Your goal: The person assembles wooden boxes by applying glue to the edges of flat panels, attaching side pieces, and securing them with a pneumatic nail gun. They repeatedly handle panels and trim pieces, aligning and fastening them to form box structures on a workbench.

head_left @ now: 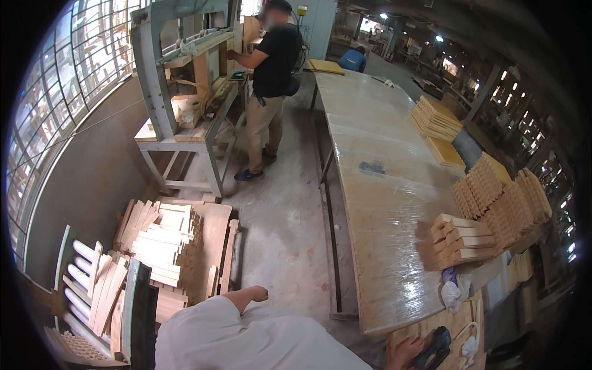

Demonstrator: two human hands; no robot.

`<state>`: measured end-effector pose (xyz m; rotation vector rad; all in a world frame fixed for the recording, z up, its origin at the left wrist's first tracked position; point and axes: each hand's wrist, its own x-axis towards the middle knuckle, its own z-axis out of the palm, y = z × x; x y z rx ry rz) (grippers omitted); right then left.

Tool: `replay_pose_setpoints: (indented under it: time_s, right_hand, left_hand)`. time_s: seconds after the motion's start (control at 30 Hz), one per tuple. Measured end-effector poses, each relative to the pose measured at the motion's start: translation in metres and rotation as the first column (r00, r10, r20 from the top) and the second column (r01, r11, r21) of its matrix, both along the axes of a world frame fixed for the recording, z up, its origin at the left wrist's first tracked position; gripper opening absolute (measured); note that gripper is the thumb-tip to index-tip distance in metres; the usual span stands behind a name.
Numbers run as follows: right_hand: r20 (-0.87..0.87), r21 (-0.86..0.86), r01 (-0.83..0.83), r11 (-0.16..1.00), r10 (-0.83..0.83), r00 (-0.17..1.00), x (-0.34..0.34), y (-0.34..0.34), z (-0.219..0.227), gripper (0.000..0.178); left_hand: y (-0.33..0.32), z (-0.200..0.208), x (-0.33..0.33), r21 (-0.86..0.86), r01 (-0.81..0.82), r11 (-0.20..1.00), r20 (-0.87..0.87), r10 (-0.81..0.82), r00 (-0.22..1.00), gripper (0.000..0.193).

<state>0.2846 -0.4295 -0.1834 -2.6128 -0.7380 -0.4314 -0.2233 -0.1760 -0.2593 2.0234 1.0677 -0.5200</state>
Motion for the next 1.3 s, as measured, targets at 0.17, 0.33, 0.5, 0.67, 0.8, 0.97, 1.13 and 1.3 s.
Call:
replay_pose_setpoints:
  time_s: [0.17, 0.33, 0.5, 0.67, 0.8, 0.97, 1.13, 1.3]
  right_hand:
    - [0.052, 0.036, 0.018, 0.999, -0.02, 0.998, -0.008, 0.001, 0.004, 0.037]
    - [0.036, 0.047, -0.038, 0.998, 0.036, 0.999, -0.015, 0.001, 0.009, 0.053]
    - [0.138, 0.022, -0.028, 0.999, 0.025, 0.99, -0.014, -0.003, 0.008, 0.049]
    - [0.122, -0.015, -0.069, 0.997, 0.071, 0.99, -0.021, 0.001, 0.009, 0.049]
    - [0.122, 0.033, -0.016, 0.999, 0.012, 0.993, -0.015, -0.006, 0.008, 0.047]
    - [0.136, 0.042, -0.03, 0.999, 0.024, 0.99, -0.015, -0.007, 0.004, 0.045]
    - [0.173, 0.074, -0.03, 0.997, 0.017, 0.985, -0.015, -0.006, 0.004, 0.045]
    - [0.163, 0.064, -0.026, 0.998, 0.015, 0.986, -0.019, -0.005, 0.007, 0.043]
  left_hand:
    - [0.0, -0.001, 0.009, 0.001, 0.027, 1.0, 0.001, -0.027, 1.0, 0.042]
    - [-0.001, 0.005, 0.016, -0.002, 0.047, 0.999, 0.04, -0.047, 0.998, 0.041]
    - [0.0, 0.004, 0.023, 0.073, 0.26, 0.963, 0.053, -0.265, 0.963, 0.04]
    - [-0.002, -0.008, 0.014, 0.086, 0.31, 0.947, -0.002, -0.311, 0.95, 0.04]
    - [-0.002, -0.013, 0.016, 0.084, 0.305, 0.949, 0.006, -0.306, 0.952, 0.04]
    - [-0.004, -0.007, 0.016, 0.031, 0.198, 0.98, 0.014, -0.199, 0.98, 0.039]
    - [-0.006, -0.008, 0.015, 0.042, 0.185, 0.982, 0.054, -0.187, 0.981, 0.039]
    - [-0.008, -0.006, 0.015, 0.028, 0.198, 0.98, -0.003, -0.198, 0.98, 0.04]
